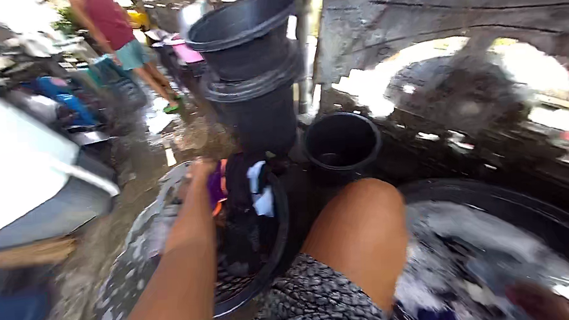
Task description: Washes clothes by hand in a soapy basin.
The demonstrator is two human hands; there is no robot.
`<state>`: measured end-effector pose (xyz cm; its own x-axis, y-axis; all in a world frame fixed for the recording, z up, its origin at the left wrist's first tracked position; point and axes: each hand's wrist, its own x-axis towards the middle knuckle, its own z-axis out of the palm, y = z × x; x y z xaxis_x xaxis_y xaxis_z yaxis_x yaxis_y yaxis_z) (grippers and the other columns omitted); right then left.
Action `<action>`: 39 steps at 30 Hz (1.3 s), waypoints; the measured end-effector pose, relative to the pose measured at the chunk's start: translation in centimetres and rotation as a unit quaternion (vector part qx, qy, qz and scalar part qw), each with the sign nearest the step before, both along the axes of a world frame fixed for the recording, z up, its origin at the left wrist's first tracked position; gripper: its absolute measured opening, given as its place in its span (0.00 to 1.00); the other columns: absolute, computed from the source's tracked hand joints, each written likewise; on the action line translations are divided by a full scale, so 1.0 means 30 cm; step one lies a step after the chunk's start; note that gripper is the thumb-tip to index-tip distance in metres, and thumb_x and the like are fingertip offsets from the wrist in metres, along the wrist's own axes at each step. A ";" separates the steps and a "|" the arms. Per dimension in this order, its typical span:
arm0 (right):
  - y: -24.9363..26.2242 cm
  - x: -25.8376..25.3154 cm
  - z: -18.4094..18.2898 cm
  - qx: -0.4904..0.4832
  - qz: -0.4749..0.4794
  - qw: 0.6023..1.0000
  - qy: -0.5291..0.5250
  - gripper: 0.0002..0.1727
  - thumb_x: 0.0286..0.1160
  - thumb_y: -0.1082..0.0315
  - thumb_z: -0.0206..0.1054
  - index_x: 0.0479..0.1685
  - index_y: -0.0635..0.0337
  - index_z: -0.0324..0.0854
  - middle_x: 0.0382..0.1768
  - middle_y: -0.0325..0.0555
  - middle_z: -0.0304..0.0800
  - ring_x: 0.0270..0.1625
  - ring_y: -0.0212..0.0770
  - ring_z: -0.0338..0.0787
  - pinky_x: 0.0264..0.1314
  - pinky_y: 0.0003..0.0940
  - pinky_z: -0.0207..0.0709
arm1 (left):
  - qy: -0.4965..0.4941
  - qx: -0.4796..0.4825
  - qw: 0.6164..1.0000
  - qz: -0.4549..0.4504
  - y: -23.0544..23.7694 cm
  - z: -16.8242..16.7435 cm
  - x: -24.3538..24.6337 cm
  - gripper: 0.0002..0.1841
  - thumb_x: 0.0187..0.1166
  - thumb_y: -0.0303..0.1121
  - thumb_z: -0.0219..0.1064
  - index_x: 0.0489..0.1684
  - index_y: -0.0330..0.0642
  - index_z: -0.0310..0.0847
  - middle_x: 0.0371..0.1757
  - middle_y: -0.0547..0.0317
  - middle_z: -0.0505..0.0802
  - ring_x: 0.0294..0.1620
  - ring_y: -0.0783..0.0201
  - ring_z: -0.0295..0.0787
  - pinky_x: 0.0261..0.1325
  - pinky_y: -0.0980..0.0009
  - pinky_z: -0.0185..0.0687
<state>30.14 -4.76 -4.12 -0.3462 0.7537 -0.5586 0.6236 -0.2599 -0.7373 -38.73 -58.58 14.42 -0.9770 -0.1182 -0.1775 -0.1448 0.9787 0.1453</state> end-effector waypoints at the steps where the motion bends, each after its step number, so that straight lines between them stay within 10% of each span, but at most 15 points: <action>1: 0.038 -0.011 0.038 0.002 -0.085 0.996 0.041 0.24 0.90 0.55 0.56 0.67 0.67 0.78 0.50 0.49 0.92 0.44 0.37 0.93 0.49 0.37 0.89 | 0.028 0.006 0.999 0.016 0.044 -0.007 0.036 0.42 0.72 0.58 0.73 0.76 0.30 0.74 0.77 0.20 0.77 0.79 0.21 0.70 0.71 0.20 0.66; 6: 0.249 -0.081 0.277 -0.009 -0.301 0.938 0.174 0.17 0.88 0.63 0.57 0.65 0.64 0.77 0.44 0.46 0.90 0.39 0.37 0.92 0.44 0.34 0.89 | 0.199 0.179 0.952 -0.147 0.450 0.149 0.241 0.24 0.80 0.49 0.67 0.62 0.39 0.87 0.70 0.20 0.82 0.77 0.21 0.72 0.74 0.22 0.63; 13: 0.452 -0.120 0.342 0.101 -0.250 0.961 0.064 0.22 0.86 0.46 0.62 0.43 0.58 0.84 0.20 0.31 0.78 0.12 0.22 0.64 0.13 0.21 0.63 | 0.172 0.406 0.738 -0.510 1.287 0.450 0.811 0.19 0.81 0.48 0.68 0.54 0.41 0.91 0.65 0.43 0.89 0.74 0.52 0.81 0.74 0.52 0.77; 18: 0.294 -0.178 0.030 0.044 0.100 0.982 -0.156 0.29 0.83 0.46 0.66 0.66 0.65 0.82 0.50 0.62 0.93 0.47 0.57 0.93 0.53 0.60 0.86 | 0.090 0.454 0.627 -0.627 1.652 0.462 1.151 0.15 0.76 0.49 0.72 0.42 0.49 0.95 0.53 0.56 0.93 0.65 0.60 0.86 0.70 0.56 0.81; 21: 0.088 -0.242 -0.197 0.087 0.184 0.937 -0.285 0.41 0.67 0.37 0.74 0.78 0.50 0.78 0.73 0.60 0.83 0.78 0.66 0.78 0.78 0.79 0.63 | 0.033 0.416 0.634 -0.651 1.725 0.337 1.236 0.14 0.76 0.48 0.72 0.41 0.48 0.94 0.52 0.54 0.93 0.62 0.57 0.87 0.67 0.53 0.83; 25: 0.025 -0.295 -0.176 0.034 0.170 0.963 -0.207 0.32 0.71 0.50 0.77 0.69 0.62 0.82 0.63 0.64 0.89 0.68 0.63 0.87 0.72 0.67 0.77 | -0.076 0.250 0.667 -0.697 1.771 0.186 1.246 0.16 0.77 0.50 0.71 0.40 0.47 0.93 0.47 0.53 0.95 0.56 0.53 0.91 0.60 0.43 0.86; 35: 0.101 -0.392 0.725 0.202 0.244 0.947 0.044 0.14 0.70 0.69 0.79 0.54 0.59 0.90 0.45 0.46 0.96 0.48 0.40 0.95 0.58 0.46 0.88 | -0.194 -0.099 0.637 -0.739 1.795 -0.054 1.238 0.32 0.61 0.36 0.82 0.72 0.44 0.82 0.59 0.38 0.92 0.61 0.34 0.88 0.57 0.27 0.80; 39: 0.096 -0.372 0.946 0.340 0.242 0.898 0.139 0.11 0.62 0.72 0.81 0.43 0.56 0.89 0.37 0.39 0.94 0.39 0.32 0.91 0.44 0.35 0.87 | -0.253 -0.027 0.623 -0.740 1.804 -0.152 1.237 0.51 0.57 0.40 0.89 0.87 0.38 0.66 0.69 0.33 0.87 0.70 0.34 0.84 0.69 0.29 0.76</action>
